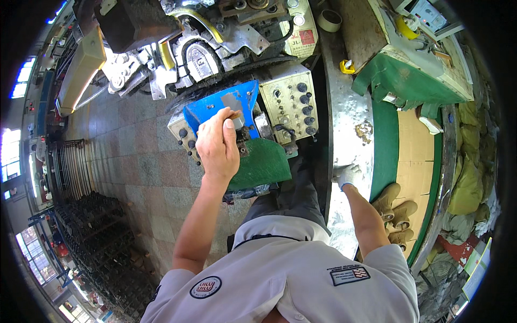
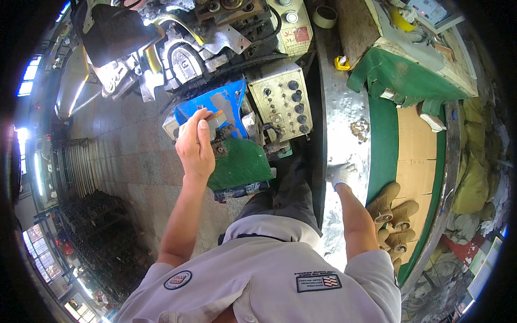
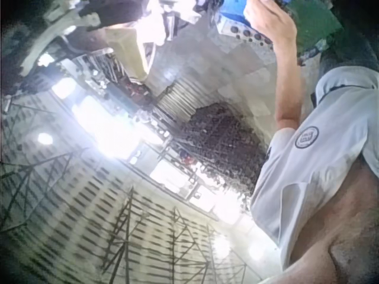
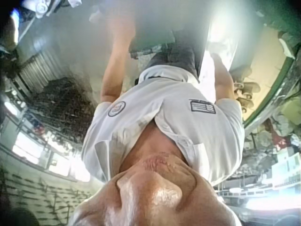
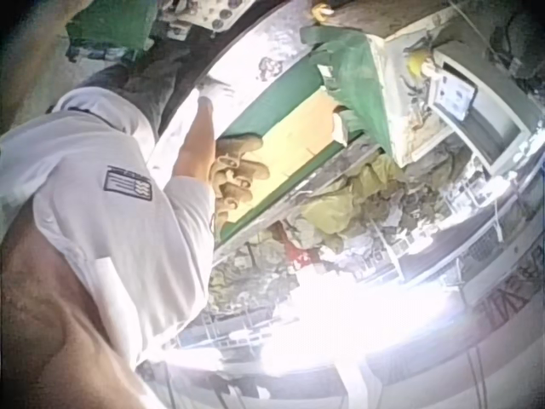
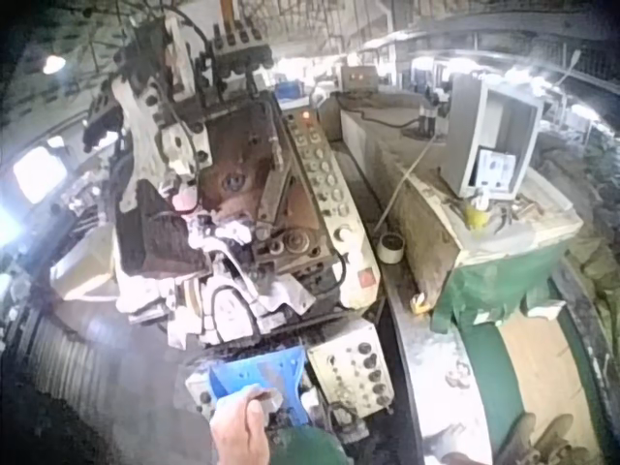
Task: The person places boots onto a shoe last machine one by one, presses buttons on the machine to secure them, and kemudian places the processed boots onto a conveyor belt.
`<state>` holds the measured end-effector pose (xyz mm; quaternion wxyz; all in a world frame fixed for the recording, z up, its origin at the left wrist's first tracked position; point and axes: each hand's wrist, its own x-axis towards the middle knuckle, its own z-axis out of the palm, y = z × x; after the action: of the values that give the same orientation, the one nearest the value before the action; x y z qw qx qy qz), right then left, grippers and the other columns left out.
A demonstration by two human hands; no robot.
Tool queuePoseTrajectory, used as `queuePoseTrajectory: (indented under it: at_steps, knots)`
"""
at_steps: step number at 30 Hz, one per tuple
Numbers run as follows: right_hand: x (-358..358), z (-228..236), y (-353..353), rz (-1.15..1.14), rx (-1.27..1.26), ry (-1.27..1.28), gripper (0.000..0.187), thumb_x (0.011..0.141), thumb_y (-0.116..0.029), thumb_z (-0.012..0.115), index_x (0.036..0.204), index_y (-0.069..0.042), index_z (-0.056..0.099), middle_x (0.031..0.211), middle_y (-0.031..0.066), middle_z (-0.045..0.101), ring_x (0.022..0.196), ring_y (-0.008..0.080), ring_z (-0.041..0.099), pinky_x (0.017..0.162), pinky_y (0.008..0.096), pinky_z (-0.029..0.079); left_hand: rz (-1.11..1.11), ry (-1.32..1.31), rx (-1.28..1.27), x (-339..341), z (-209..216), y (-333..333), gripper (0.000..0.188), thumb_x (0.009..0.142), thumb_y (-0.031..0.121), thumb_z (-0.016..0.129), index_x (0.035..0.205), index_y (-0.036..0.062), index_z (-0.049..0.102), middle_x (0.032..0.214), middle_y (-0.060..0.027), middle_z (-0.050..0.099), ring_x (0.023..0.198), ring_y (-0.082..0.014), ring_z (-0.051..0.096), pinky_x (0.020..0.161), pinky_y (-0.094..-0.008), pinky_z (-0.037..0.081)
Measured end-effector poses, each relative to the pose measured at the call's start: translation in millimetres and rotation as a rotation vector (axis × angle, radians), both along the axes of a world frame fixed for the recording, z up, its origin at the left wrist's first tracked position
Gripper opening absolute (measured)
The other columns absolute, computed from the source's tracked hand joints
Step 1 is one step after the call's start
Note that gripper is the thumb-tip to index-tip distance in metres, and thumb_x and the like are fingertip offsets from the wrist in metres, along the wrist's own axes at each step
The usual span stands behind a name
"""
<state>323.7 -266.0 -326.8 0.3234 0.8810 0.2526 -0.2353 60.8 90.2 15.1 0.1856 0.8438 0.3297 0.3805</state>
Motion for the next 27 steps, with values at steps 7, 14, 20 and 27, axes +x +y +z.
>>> queuePoseTrajectory:
  at_steps: [7, 14, 20, 27]
  knots:
    - [-2.1, 5.4, -7.5, -0.047, 0.08, 0.028, 0.134, 0.066, -0.063, 0.085, 0.152, 0.017, 0.02, 0.156, 0.0378, 0.031, 0.144, 0.0504, 0.032, 0.12, 0.0551, 0.027, -0.007, 0.105, 0.022, -1.2, -8.6, -14.4, 0.02, 0.101, 0.012, 0.055, 0.111, 0.0006, 0.067, 0.104, -0.0141, 0.072, 0.094, -0.0323, 0.068, 0.086, -0.0405, 0.05]
    - [2.6, 29.6, 6.2, -0.097, 0.087, 0.12, 0.138, 0.066, -0.07, 0.082, 0.152, 0.018, 0.02, 0.156, 0.0399, 0.028, 0.147, 0.0525, 0.027, 0.123, 0.0565, 0.019, -0.001, 0.2, 0.032, -7.5, -31.2, -39.3, 0.02, 0.099, 0.012, 0.057, 0.113, 0.0006, 0.065, 0.106, -0.0132, 0.072, 0.094, -0.0316, 0.068, 0.087, -0.0421, 0.048]
    - [7.1, 18.0, 1.7, -0.106, 0.071, 0.113, 0.14, 0.066, -0.073, 0.08, 0.151, 0.019, 0.019, 0.157, 0.0394, 0.027, 0.148, 0.0517, 0.027, 0.122, 0.0583, 0.02, -0.051, 0.463, 0.085, -6.0, -51.4, -60.9, 0.034, 0.098, 0.023, 0.062, 0.125, 0.0017, 0.061, 0.118, -0.0174, 0.066, 0.11, -0.0372, 0.061, 0.095, -0.0463, 0.045]
    - [-73.3, 38.3, 12.8, -0.233, 1.276, 0.006, 0.058, 0.084, -0.017, 0.076, 0.136, -0.001, 0.056, 0.137, 0.0273, 0.056, 0.13, 0.045, 0.051, 0.112, 0.047, 0.042, -0.031, 0.637, 0.11, -19.1, -78.7, -87.3, 0.039, 0.097, 0.023, 0.063, 0.128, 0.0007, 0.058, 0.12, -0.0182, 0.064, 0.11, -0.0386, 0.06, 0.095, -0.0482, 0.044]
